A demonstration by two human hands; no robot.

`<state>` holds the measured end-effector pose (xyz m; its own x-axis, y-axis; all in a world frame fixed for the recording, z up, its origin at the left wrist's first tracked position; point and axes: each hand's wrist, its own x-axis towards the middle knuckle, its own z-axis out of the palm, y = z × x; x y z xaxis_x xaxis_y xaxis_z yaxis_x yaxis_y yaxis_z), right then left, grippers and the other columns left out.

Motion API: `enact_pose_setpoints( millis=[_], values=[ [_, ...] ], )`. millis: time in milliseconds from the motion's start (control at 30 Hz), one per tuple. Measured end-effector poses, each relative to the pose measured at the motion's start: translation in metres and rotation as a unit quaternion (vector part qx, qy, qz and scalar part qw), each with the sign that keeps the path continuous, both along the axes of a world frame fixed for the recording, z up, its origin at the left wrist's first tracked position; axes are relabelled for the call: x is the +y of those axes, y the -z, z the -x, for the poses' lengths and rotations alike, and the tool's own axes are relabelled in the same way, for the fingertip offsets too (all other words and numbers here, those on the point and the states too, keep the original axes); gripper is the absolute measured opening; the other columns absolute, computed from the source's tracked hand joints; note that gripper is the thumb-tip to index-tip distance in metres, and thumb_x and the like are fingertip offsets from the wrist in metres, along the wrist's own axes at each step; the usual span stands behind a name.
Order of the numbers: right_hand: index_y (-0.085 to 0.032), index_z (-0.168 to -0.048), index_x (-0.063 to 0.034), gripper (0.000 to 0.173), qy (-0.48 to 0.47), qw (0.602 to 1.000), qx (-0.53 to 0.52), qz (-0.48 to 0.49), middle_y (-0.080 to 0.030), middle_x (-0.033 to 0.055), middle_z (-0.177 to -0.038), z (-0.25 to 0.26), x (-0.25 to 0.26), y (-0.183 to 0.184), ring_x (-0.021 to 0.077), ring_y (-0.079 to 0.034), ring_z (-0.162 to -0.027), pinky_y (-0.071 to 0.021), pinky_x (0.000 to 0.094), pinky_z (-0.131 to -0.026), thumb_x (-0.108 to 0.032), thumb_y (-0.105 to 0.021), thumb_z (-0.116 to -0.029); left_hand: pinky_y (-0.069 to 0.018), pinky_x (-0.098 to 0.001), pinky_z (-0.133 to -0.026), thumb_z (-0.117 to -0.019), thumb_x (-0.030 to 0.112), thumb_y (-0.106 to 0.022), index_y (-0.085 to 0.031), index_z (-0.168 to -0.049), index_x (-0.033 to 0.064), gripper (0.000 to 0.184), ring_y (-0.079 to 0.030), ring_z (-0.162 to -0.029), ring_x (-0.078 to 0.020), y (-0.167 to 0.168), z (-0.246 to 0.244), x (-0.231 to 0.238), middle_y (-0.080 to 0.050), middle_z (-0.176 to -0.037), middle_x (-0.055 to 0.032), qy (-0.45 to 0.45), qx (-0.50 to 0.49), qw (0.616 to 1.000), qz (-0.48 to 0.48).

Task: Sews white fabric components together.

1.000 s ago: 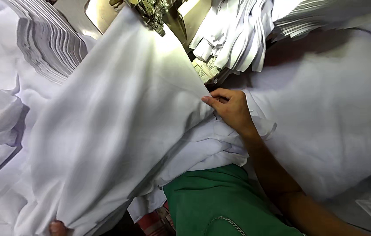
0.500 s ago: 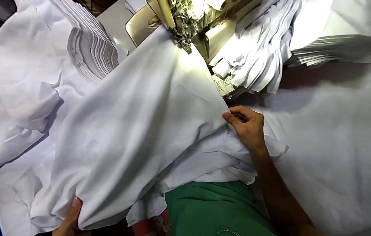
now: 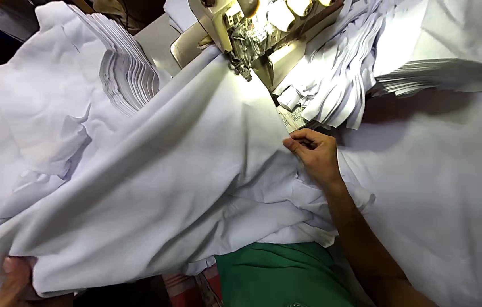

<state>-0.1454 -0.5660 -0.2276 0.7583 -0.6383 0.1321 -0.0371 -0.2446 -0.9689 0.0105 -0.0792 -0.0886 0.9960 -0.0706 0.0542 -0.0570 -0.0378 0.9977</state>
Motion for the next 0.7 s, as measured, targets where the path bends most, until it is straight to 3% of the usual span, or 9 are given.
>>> enact_pose_setpoints(
  millis=[133, 300, 467, 600, 633, 700],
  values=[
    [-0.074, -0.099, -0.0069, 0.013, -0.01, 1.0, -0.006, 0.007, -0.069, -0.003, -0.078, -0.011, -0.004, -0.004, -0.0008, -0.057, -0.06, -0.0475, 0.0149, -0.054, -0.018, -0.077, -0.0931, -0.0507, -0.0424, -0.108, -0.1086, 0.026, -0.048, -0.06, -0.133, 0.0086, 0.032, -0.064, -0.121, -0.0183, -0.004, -0.03, 0.021, -0.069, -0.126, -0.0056, 0.029, -0.028, 0.999, -0.013],
    [-0.073, -0.101, -0.0072, 0.012, -0.016, 0.999, -0.026, 0.024, -0.069, -0.002, -0.08, -0.024, -0.01, -0.011, 0.0008, -0.057, -0.06, -0.0475, 0.0157, -0.053, -0.018, -0.074, -0.0956, -0.0507, -0.0417, -0.106, -0.1084, 0.029, -0.046, -0.06, -0.131, 0.008, 0.034, -0.064, -0.119, -0.0193, -0.005, -0.061, 0.039, -0.067, -0.125, -0.007, 0.085, -0.038, 0.995, -0.031],
    [-0.074, -0.099, -0.0086, 0.012, -0.018, 0.999, -0.021, 0.035, -0.067, -0.0028, -0.075, -0.031, -0.013, -0.017, 0.0011, -0.052, -0.054, -0.0417, 0.0157, -0.048, -0.02, -0.073, -0.0965, -0.0523, -0.0407, -0.104, -0.1074, 0.029, -0.049, -0.061, -0.129, 0.009, 0.032, -0.065, -0.116, -0.0183, -0.004, -0.071, 0.037, -0.068, -0.121, -0.0051, 0.056, -0.045, 0.995, -0.076],
    [-0.073, -0.101, -0.0095, 0.011, -0.017, 0.999, -0.01, 0.039, -0.066, -0.0034, -0.075, -0.025, -0.009, -0.02, 0.0005, -0.051, -0.053, -0.0407, 0.0149, -0.046, -0.019, -0.074, -0.096, -0.0553, -0.0326, -0.099, -0.1029, 0.033, -0.062, -0.052, -0.136, 0.0021, 0.046, -0.067, -0.11, -0.0094, -0.002, -0.053, 0.016, -0.067, -0.12, -0.0021, -0.028, -0.083, 0.964, -0.25],
    [-0.073, -0.102, -0.0095, 0.011, -0.02, 0.999, 0.0, 0.043, -0.066, -0.0033, -0.075, -0.02, -0.008, -0.02, 0.0003, -0.052, -0.053, -0.0415, 0.0147, -0.047, -0.019, -0.074, -0.0961, -0.0535, -0.0295, -0.102, -0.1016, 0.036, -0.063, -0.045, -0.14, -0.0031, 0.058, -0.064, -0.113, -0.0072, 0.0, -0.044, 0.018, -0.064, -0.125, -0.0052, -0.03, -0.072, 0.952, -0.295],
    [-0.071, -0.102, -0.009, 0.012, -0.03, 0.998, 0.033, 0.052, -0.066, -0.0025, -0.076, -0.003, -0.004, -0.017, 0.0005, -0.053, -0.055, -0.0431, 0.0147, -0.049, -0.02, -0.072, -0.097, -0.0479, -0.0249, -0.105, -0.0995, 0.036, -0.064, -0.027, -0.146, -0.0181, 0.08, -0.058, -0.122, -0.008, 0.004, -0.015, 0.018, -0.055, -0.136, -0.0226, -0.032, -0.018, 0.924, -0.381]
  ],
)
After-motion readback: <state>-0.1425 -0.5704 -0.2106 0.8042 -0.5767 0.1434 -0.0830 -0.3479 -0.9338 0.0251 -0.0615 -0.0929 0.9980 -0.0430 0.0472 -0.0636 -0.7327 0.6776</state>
